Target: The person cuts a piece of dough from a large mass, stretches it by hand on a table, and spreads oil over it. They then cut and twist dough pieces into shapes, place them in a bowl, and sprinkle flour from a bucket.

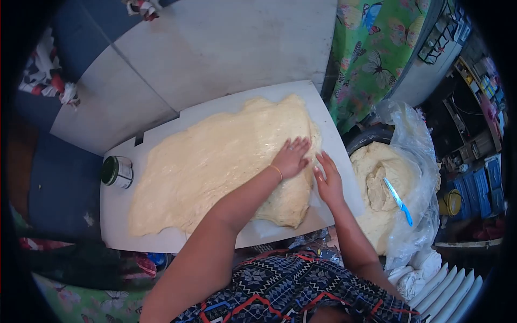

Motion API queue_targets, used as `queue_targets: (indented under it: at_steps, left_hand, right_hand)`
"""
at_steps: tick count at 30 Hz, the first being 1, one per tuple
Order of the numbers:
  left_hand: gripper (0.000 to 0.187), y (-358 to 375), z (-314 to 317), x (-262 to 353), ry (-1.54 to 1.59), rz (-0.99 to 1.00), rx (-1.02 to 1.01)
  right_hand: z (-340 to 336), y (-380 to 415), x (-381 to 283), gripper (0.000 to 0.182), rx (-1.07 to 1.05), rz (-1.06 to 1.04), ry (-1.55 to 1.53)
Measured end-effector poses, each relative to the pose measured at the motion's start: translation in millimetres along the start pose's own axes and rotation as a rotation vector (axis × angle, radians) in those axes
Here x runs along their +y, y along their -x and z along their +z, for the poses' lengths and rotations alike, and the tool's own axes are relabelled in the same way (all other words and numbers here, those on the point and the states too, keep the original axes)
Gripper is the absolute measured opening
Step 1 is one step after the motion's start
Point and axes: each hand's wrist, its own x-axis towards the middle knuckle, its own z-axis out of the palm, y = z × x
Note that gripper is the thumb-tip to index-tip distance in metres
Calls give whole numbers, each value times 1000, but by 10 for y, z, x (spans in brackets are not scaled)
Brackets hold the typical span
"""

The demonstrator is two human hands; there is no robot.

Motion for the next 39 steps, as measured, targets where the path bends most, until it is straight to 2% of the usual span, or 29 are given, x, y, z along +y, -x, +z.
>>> queue_targets:
  at_steps: [1, 3, 5, 6, 8, 9, 14, 17, 18, 22, 25, 28, 30, 34, 39]
  left_hand:
    - [55, 135, -14, 42, -2, -7, 8]
    - [57, 379, -53, 122, 20, 50, -125]
    - [58, 643, -225, 273, 42, -4, -123]
    - [59, 765, -246, 319, 79, -52, -140]
    - [61, 988, -127, 332, 86, -69, -48]
    - [62, 1109, -74, 338, 80, -61, 36]
    - [67, 1758, -131, 204, 1, -259, 91]
    - [68, 2170, -189, -104, -168, -628, 82]
    - [68, 2322, -252, -203, -164, -655, 80]
    - [65, 2957, -536, -622, -282, -1026, 87]
    - [68, 3504, -677, -924, -253, -1219, 130]
    - [71, 4050, -887, -1201, -257, -1394, 201]
    - [71, 4298, -891, -1402, -306, -1433, 236]
    - [69, 4361, -949, -1620, -335, -1353, 220]
    - [69, 4340, -883, -1946, -326, -1143, 227]
  right_hand:
    - [122, -235, -35, 42, -60, -90, 76]
    - [475, -539, 35, 47, -133, -196, 154]
    - [865, -865, 173, 57, -475, -139, 575]
    - [911, -1039, 122, 57, -488, -167, 578]
    - [993, -1264, 105, 61, -485, -120, 1035]
    - [1025, -1386, 161, 60, -452, -115, 1032]
    - [1056, -1944, 468, 63, -375, -21, 998]
    - [1008, -2111, 487, 66, -375, 57, 965]
    - [1004, -2148, 521, 66, -370, 73, 957]
    - [1007, -2181, 593, 67, -257, 155, 872]
    - [1026, -2041, 754, 68, -161, 146, 940]
    - [953, -1587, 451, 69, -162, 100, 1032]
    - [967, -1236, 315, 71, -159, 82, 1024]
    - [998, -600, -72, 80, -260, 118, 973]
    - [1238, 129, -678, 83, -348, 96, 878]
